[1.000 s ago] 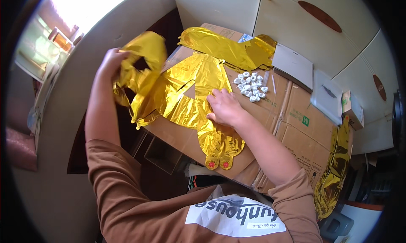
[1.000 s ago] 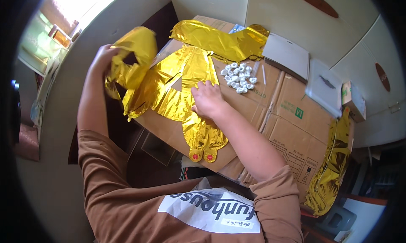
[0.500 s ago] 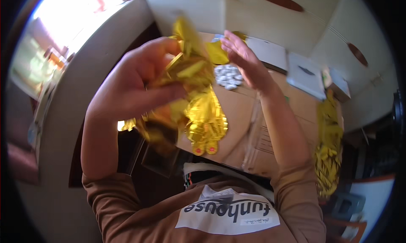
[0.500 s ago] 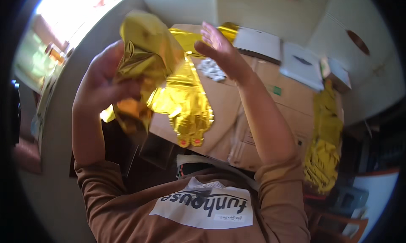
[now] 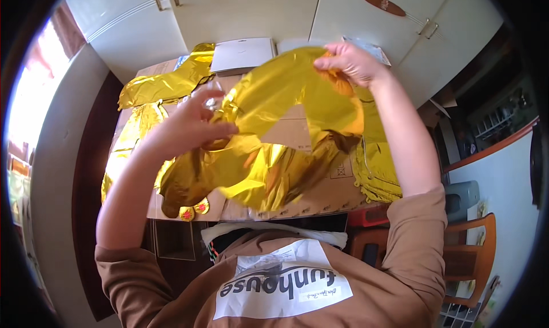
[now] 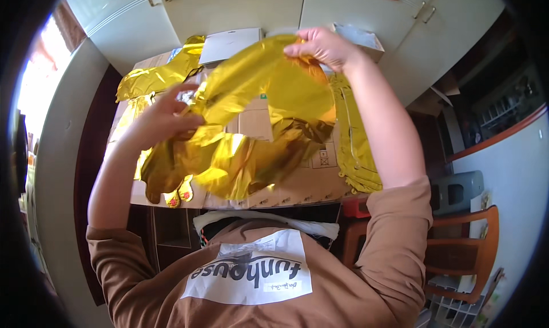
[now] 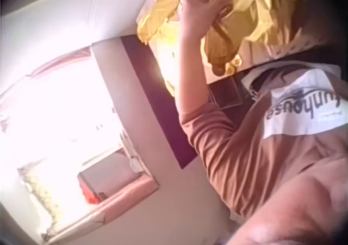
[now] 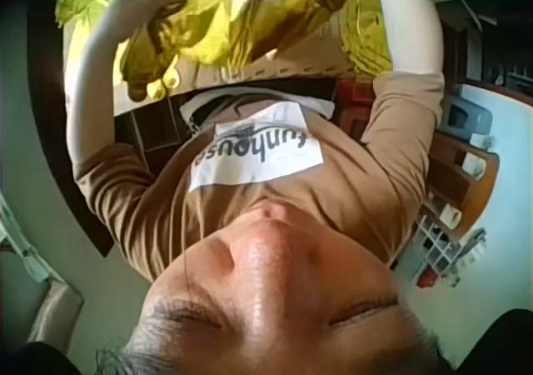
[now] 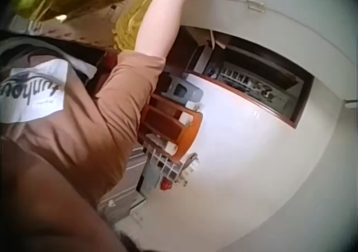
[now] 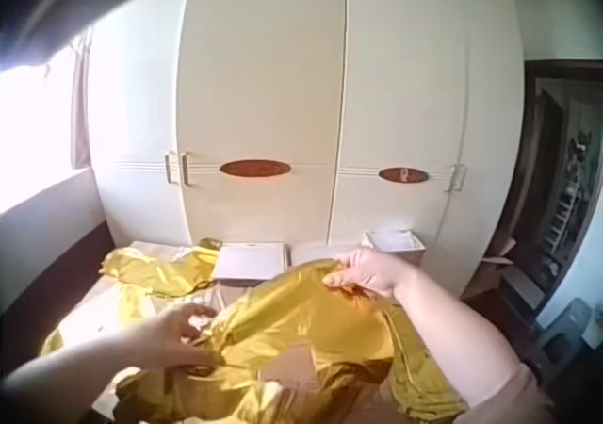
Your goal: Organizing and folding gold foil letter balloons on a cardboard work surface.
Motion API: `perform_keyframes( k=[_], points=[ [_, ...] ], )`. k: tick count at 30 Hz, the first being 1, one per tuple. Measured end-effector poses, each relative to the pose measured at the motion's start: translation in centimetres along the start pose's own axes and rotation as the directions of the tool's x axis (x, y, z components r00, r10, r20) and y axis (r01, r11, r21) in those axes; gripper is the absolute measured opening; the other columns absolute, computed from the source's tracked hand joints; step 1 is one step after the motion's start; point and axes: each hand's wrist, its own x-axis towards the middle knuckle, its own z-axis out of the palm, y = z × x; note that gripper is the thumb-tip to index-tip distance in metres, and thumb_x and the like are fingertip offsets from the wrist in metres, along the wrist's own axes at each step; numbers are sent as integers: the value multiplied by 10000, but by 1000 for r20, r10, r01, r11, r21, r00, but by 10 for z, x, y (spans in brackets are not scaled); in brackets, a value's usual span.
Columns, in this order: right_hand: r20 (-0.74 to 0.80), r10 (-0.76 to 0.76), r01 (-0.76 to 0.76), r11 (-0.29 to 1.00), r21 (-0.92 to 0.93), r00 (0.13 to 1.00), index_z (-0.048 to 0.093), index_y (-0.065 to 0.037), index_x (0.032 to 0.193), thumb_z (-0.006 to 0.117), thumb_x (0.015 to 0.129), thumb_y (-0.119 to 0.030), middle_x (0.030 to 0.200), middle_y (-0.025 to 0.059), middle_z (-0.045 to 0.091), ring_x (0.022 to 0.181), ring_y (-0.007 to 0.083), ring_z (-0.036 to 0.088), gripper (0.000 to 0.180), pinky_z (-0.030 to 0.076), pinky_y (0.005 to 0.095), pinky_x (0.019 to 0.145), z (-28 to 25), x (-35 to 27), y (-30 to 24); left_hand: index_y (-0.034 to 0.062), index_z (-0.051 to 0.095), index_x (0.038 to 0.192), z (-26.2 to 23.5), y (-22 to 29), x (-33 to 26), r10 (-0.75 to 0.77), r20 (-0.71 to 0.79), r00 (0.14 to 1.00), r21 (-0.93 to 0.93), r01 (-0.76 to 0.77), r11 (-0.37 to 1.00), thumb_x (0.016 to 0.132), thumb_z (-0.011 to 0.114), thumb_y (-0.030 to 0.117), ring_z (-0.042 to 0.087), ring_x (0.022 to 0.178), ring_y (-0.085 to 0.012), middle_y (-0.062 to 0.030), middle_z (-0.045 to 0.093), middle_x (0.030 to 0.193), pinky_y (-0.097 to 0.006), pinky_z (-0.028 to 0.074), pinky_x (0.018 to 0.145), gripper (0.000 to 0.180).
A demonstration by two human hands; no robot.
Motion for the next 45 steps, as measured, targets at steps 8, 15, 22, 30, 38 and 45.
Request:
perform_keyframes(
  k=[8,15,22,30,38,45],
  points=[
    [-154,107,-171,844,-509,982,729,-15,944,857,800,-137,824,38,713,788,142,630,228,519,311,757,5,85,186,76,294,1568,83,-103,75,-24,-51,998,365,41,930,796,838,281,584,1282,-446,-313,606,1351,-475,472,1084,967],
    [-205,35,-146,819,-555,978,694,-26,1107,852,788,-188,1030,110,725,954,224,673,391,538,374,874,16,91,199,62,337,1557,77,-47,33,-130,-6,991,759,89,644,769,843,439,571,1271,-436,-260,591,1349,-489,455,1069,1010],
    [-285,-273,-90,558,-825,919,596,-83,1317,752,865,-282,1297,151,611,1212,336,584,518,474,455,1055,29,45,175,64,430,1526,110,-95,92,502,220,836,731,-482,483,862,730,510,301,1492,-457,-249,349,1596,-542,259,1226,854],
    [-59,-420,186,518,-835,905,691,-100,1166,687,944,-281,1210,81,623,1164,316,569,287,456,449,1035,41,-29,200,88,330,1598,108,-136,101,533,174,828,713,-479,512,964,494,685,181,1554,-433,-242,251,1658,-558,122,1253,886],
    [-325,-553,190,679,-709,767,724,-62,874,723,915,-242,938,111,700,879,305,681,185,549,431,819,-16,-52,185,66,347,1582,107,-131,92,498,175,849,680,-470,563,933,540,669,187,1548,-445,-254,253,1651,-575,123,1250,907],
    [-698,61,-569,631,-527,713,701,-24,916,840,824,-419,917,115,730,836,234,691,429,544,370,795,-132,-62,187,78,503,1472,104,-51,124,682,129,720,662,-575,481,920,713,394,333,1481,-445,-226,383,1586,-570,292,1196,670]
  ],
)
